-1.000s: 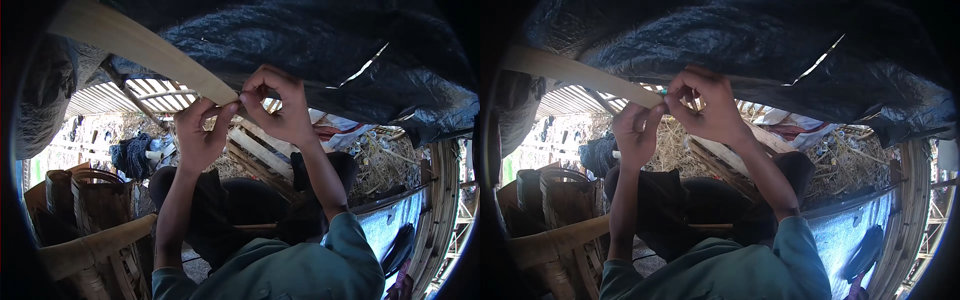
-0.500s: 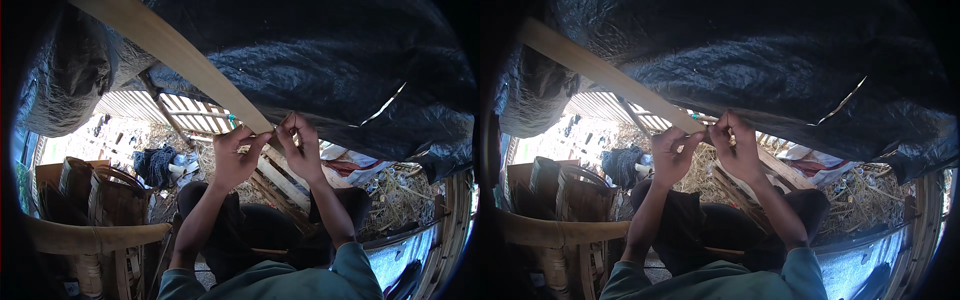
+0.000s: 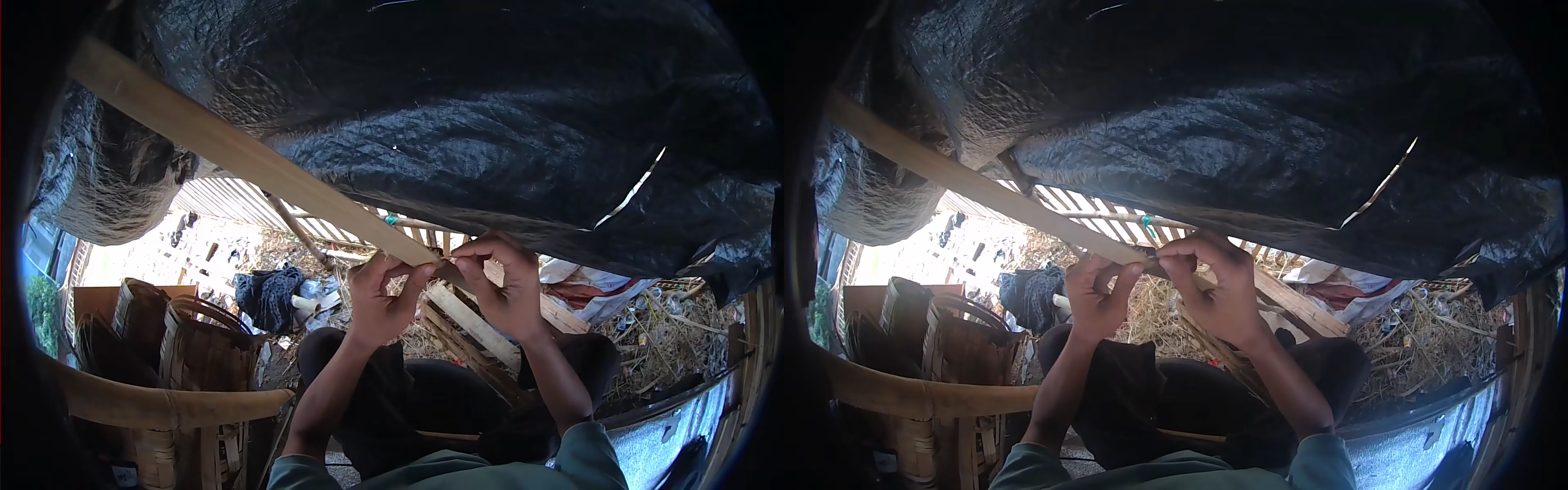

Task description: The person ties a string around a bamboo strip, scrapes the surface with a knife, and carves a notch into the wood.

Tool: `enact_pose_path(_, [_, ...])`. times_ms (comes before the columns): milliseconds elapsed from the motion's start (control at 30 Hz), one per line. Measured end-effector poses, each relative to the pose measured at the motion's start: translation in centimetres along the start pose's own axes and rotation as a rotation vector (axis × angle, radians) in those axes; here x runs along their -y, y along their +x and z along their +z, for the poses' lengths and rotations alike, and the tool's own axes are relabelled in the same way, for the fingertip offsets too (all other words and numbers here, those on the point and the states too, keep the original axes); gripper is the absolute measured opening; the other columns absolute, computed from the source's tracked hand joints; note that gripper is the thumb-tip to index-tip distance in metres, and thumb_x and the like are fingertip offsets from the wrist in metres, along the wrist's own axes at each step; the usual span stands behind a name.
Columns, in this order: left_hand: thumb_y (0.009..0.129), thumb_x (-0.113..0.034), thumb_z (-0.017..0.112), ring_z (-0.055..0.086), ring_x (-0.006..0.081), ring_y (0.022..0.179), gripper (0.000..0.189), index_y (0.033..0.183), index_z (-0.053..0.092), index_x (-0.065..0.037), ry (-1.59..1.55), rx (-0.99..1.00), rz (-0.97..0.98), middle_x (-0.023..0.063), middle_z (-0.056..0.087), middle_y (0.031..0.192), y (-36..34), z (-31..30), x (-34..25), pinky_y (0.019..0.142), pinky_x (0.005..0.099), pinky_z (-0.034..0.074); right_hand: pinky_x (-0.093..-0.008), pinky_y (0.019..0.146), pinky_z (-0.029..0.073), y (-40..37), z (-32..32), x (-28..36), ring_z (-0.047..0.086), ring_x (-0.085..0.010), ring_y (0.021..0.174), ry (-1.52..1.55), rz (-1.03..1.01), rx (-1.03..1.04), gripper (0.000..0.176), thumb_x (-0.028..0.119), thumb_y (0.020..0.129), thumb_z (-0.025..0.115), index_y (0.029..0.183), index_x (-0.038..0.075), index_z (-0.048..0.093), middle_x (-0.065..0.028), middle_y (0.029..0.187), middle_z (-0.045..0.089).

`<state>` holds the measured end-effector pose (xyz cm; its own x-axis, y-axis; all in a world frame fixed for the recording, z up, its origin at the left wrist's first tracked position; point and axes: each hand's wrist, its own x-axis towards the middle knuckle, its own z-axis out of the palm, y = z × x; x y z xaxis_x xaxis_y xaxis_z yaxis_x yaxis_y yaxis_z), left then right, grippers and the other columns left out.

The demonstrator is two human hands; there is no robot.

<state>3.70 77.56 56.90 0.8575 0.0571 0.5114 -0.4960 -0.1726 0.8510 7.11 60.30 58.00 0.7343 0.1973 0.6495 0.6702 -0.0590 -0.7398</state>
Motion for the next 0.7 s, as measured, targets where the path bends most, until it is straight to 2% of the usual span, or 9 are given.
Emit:
enact_pose_path(67, [0.084, 0.006, 0.062, 0.063, 0.0131, 0.090, 0.017, 0.101, 0.062, 0.005, -0.125, -0.093, -0.079, 0.0109, 0.066, 0.092, 0.5, 0.7, -0.5, 0.077, 0.0241, 0.051, -0.0259, 0.059, 0.045, 0.0, -0.4, 0.3, 0.057, -0.0131, 0.066, 0.003, -0.043, -0.024, 0.008, 0.000, 0.079, 0.068, 0.087, 0.003, 0.066, -0.0068, 0.078, 0.063])
enact_pose_path(133, [0.084, 0.007, 0.061, 0.065, 0.0168, 0.092, 0.030, 0.111, 0.048, 0.005, 0.052, -0.009, -0.028, 0.0134, 0.066, 0.095, 0.9, 0.0, -0.3, 0.079, 0.0246, 0.053, -0.0261, 0.058, 0.044, -0.2, -0.9, 0.6, 0.057, -0.0133, 0.066, 0.013, -0.079, -0.010, 0.011, 0.000, 0.077, 0.070, 0.087, 0.004, 0.067, -0.0056, 0.078, 0.063])
enact_pose_path(167, [0.085, 0.007, 0.060, 0.066, 0.0187, 0.093, 0.036, 0.116, 0.041, 0.006, 0.140, 0.032, -0.005, 0.0147, 0.067, 0.096, 1.0, -0.3, -0.2, 0.080, 0.0248, 0.054, -0.0254, 0.063, 0.045, -0.1, -1.3, 0.7, 0.057, -0.0131, 0.069, -0.036, -0.091, 0.048, 0.014, -0.001, 0.078, 0.069, 0.091, 0.001, 0.065, -0.0060, 0.079, 0.061])
enact_pose_path(267, [0.084, 0.008, 0.061, 0.066, 0.0185, 0.094, 0.039, 0.118, 0.042, 0.006, 0.247, 0.032, 0.100, 0.0142, 0.067, 0.097, 1.1, -0.3, 0.0, 0.081, 0.0253, 0.054, -0.0276, 0.058, 0.046, 0.1, -1.3, 0.0, 0.058, -0.0158, 0.066, -0.133, -0.082, 0.022, 0.020, 0.000, 0.075, 0.071, 0.094, 0.006, 0.066, -0.0060, 0.079, 0.063])
enact_pose_path(367, [0.084, 0.008, 0.061, 0.065, 0.0184, 0.096, 0.042, 0.121, 0.042, 0.006, 0.269, 0.041, 0.130, 0.0138, 0.066, 0.101, 1.1, 0.0, 0.0, 0.082, 0.0258, 0.054, -0.0296, 0.060, 0.049, 0.1, -1.1, 0.1, 0.059, -0.0177, 0.067, -0.151, -0.030, 0.030, 0.030, 0.000, 0.075, 0.071, 0.104, 0.005, 0.064, -0.0075, 0.080, 0.063])
enact_pose_path(500, [0.084, 0.008, 0.061, 0.064, 0.0184, 0.098, 0.040, 0.121, 0.045, 0.007, 0.322, 0.076, 0.175, 0.0133, 0.063, 0.106, 1.2, 0.2, 0.3, 0.084, 0.0266, 0.053, -0.0317, 0.062, 0.051, -0.7, -0.1, -0.1, 0.061, -0.0201, 0.071, 0.001, -0.009, 0.049, 0.040, 0.001, 0.077, 0.069, 0.115, 0.005, 0.060, -0.0100, 0.080, 0.061])
enact_pose_path(600, [0.083, 0.008, 0.062, 0.063, 0.0184, 0.098, 0.035, 0.116, 0.049, 0.007, 0.377, 0.087, 0.201, 0.0129, 0.061, 0.108, 1.1, 0.2, -0.1, 0.085, 0.0269, 0.053, -0.0312, 0.061, 0.051, -1.1, 0.8, -0.8, 0.061, -0.0207, 0.071, -0.089, -0.065, 0.034, 0.041, 0.002, 0.077, 0.069, 0.117, 0.005, 0.059, -0.0100, 0.079, 0.060])
enact_pose_path(700, [0.083, 0.009, 0.062, 0.063, 0.0179, 0.098, 0.033, 0.114, 0.052, 0.008, 0.255, 0.062, 0.162, 0.0121, 0.059, 0.110, 0.6, 0.4, 0.1, 0.085, 0.0270, 0.053, -0.0322, 0.060, 0.050, -1.1, 0.7, -0.8, 0.061, -0.0219, 0.068, -0.066, -0.070, -0.012, 0.032, 0.000, 0.074, 0.072, 0.105, 0.003, 0.063, -0.0101, 0.079, 0.060])
